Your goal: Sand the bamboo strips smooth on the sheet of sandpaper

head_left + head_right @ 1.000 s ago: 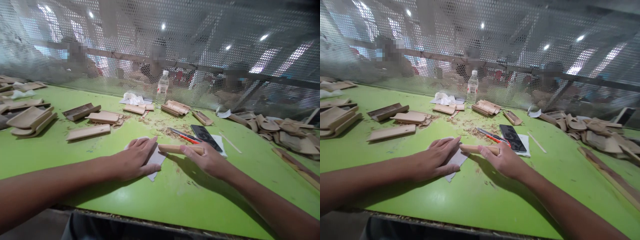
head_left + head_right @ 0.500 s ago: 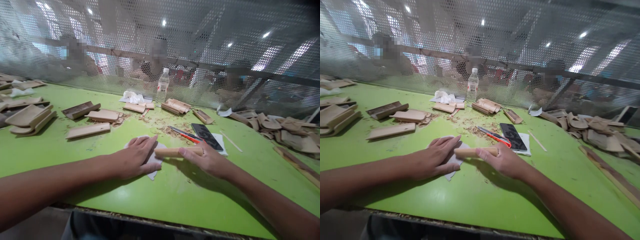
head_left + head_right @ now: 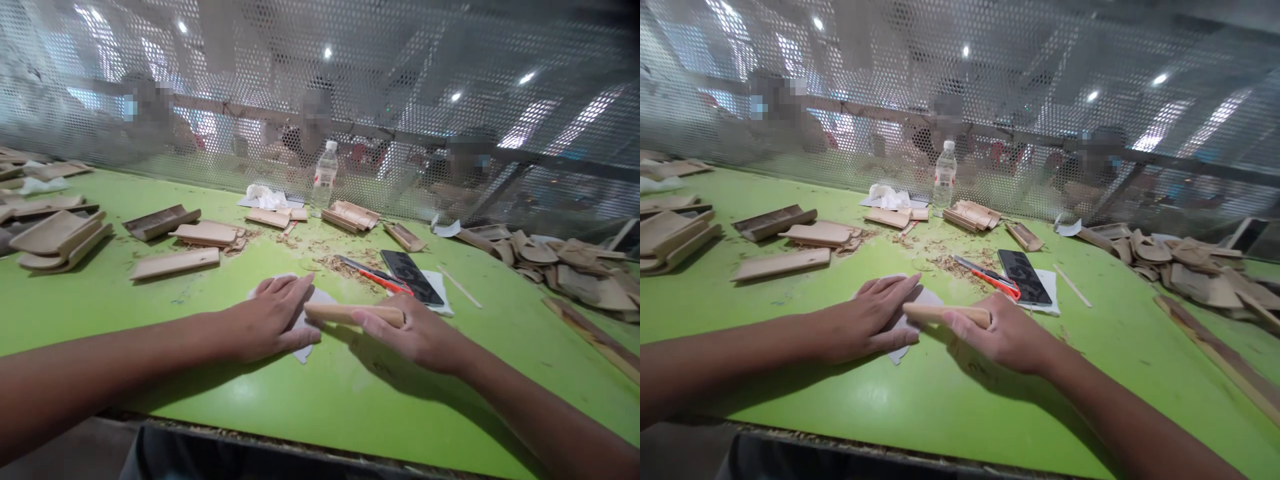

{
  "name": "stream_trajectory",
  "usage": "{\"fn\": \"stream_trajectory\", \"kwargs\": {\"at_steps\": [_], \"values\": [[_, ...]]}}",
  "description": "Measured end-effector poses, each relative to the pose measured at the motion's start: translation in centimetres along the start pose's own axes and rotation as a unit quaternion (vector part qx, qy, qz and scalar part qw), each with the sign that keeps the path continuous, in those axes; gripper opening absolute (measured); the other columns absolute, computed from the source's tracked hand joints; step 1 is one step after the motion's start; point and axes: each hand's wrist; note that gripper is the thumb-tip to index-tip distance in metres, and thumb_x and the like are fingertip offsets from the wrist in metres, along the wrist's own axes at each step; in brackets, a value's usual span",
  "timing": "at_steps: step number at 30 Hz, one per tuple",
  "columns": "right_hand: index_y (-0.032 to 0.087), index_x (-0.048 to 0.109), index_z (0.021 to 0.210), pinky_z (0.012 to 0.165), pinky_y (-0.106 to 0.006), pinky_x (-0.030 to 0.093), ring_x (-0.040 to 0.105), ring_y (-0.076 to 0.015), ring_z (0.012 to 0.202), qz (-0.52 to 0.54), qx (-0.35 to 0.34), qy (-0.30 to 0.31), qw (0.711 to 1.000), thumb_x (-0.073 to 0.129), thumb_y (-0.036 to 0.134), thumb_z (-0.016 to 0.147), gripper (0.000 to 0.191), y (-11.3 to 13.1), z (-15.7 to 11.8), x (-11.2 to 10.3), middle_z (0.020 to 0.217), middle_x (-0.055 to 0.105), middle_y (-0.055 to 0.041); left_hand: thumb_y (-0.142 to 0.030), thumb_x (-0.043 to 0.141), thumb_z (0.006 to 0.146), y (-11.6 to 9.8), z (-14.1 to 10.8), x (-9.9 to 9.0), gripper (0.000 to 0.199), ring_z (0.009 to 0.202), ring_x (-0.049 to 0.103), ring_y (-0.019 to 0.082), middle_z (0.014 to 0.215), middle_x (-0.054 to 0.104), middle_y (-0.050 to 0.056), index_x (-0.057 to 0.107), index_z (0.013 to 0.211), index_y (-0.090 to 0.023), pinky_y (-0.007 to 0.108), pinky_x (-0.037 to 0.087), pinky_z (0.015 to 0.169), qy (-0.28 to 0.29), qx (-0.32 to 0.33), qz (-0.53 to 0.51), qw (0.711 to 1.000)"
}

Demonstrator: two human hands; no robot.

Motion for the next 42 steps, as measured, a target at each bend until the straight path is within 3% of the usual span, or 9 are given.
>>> {"fn": "stream_trajectory", "kwargs": {"at_steps": [2, 6, 11, 15, 19, 24, 30, 42], "values": [[0.021, 0.061, 0.063, 0.041, -0.027, 0.021, 0.032, -0.0099, 0.044, 0.008, 0.004, 0.015, 1.0, 0.051, 0.051, 0.101, 0.05, 0.1, 0.0, 0.0, 0.052, 0.039, 0.0034, -0.073, 0.034, 0.103, 0.1, 0.0, 0.1, 0.091, 0.151, 0.024, 0.04, 0.164, 0.032, 0.022, 0.009, 0.165, -0.011, 0.055, 0.023, 0.118, -0.002, 0.003, -0.002, 1.0], [0.02, 0.06, 0.06, 0.044, -0.028, 0.019, 0.031, -0.0108, 0.045, -0.046, 0.002, -0.044, 0.998, 0.051, 0.049, 0.101, 0.051, 0.2, 0.1, 0.0, 0.051, 0.038, 0.0029, -0.074, 0.035, 0.102, 0.1, 0.0, 0.1, 0.093, 0.151, 0.024, 0.04, 0.163, 0.033, 0.022, 0.009, 0.165, -0.011, 0.055, 0.023, 0.118, -0.008, -0.002, 0.001, 1.0], [0.02, 0.067, 0.068, 0.04, -0.027, 0.022, 0.033, -0.0106, 0.043, 0.059, 0.032, 0.024, 0.997, 0.052, 0.055, 0.1, 0.05, 0.0, -0.3, 0.3, 0.052, 0.04, 0.003, -0.073, 0.033, 0.102, -0.1, 0.0, 0.0, 0.092, 0.151, 0.024, 0.04, 0.162, 0.033, 0.023, 0.011, 0.164, -0.008, 0.055, 0.023, 0.118, 0.004, 0.003, 0.001, 1.0], [0.021, 0.071, 0.072, 0.038, -0.026, 0.021, 0.035, -0.0113, 0.043, 0.08, 0.045, -0.016, 0.996, 0.058, 0.054, 0.098, 0.044, -0.5, -0.2, -0.1, 0.051, 0.043, 0.0024, -0.073, 0.034, 0.103, 0.0, 0.1, 0.1, 0.09, 0.151, 0.025, 0.039, 0.161, 0.037, 0.021, 0.012, 0.164, -0.011, 0.054, 0.023, 0.118, -0.008, 0.004, 0.004, 1.0], [0.021, 0.064, 0.062, 0.037, -0.026, 0.018, 0.032, -0.0103, 0.041, 0.057, 0.056, -0.043, 0.996, 0.062, 0.051, 0.095, 0.045, -0.4, 0.0, -0.2, 0.049, 0.039, 0.0032, -0.071, 0.036, 0.103, -0.2, 0.0, -0.1, 0.087, 0.151, 0.025, 0.039, 0.163, 0.034, 0.02, 0.014, 0.164, -0.013, 0.055, 0.022, 0.119, 0.001, 0.0, 0.004, 1.0], [0.021, 0.06, 0.064, 0.042, -0.026, 0.02, 0.031, -0.0093, 0.046, 0.059, 0.01, 0.025, 0.998, 0.057, 0.045, 0.1, 0.044, 0.1, -0.2, 0.7, 0.055, 0.039, 0.0038, -0.068, 0.038, 0.104, -0.7, -0.1, -0.6, 0.083, 0.151, 0.025, 0.04, 0.163, 0.034, 0.021, 0.021, 0.162, -0.011, 0.056, 0.023, 0.119, 0.013, -0.012, -0.003, 1.0], [0.021, 0.055, 0.063, 0.039, -0.027, 0.017, 0.028, -0.01, 0.043, 0.068, 0.064, -0.043, 0.995, 0.063, 0.048, 0.096, 0.043, -0.1, -0.1, 0.7, 0.053, 0.034, 0.0042, -0.07, 0.035, 0.104, -0.5, -0.1, -0.4, 0.084, 0.151, 0.024, 0.039, 0.164, 0.033, 0.02, 0.022, 0.162, -0.011, 0.055, 0.021, 0.12, 0.009, -0.007, 0.006, 1.0], [0.021, 0.049, 0.064, 0.045, -0.027, 0.021, 0.032, -0.0114, 0.048, 0.016, 0.069, 0.002, 0.998, 0.051, 0.055, 0.099, 0.048, 0.7, -0.1, 0.6, 0.057, 0.038, 0.0029, -0.073, 0.028, 0.104, -0.2, -0.1, 0.1, 0.083, 0.151, 0.025, 0.037, 0.165, 0.033, 0.017, 0.025, 0.162, -0.013, 0.054, 0.021, 0.12, -0.003, 0.0, 0.021, 1.0]]}}
Point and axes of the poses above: each hand's wrist, its own z-axis towards the middle knuckle, its own x-axis out of the palm, y = z × x
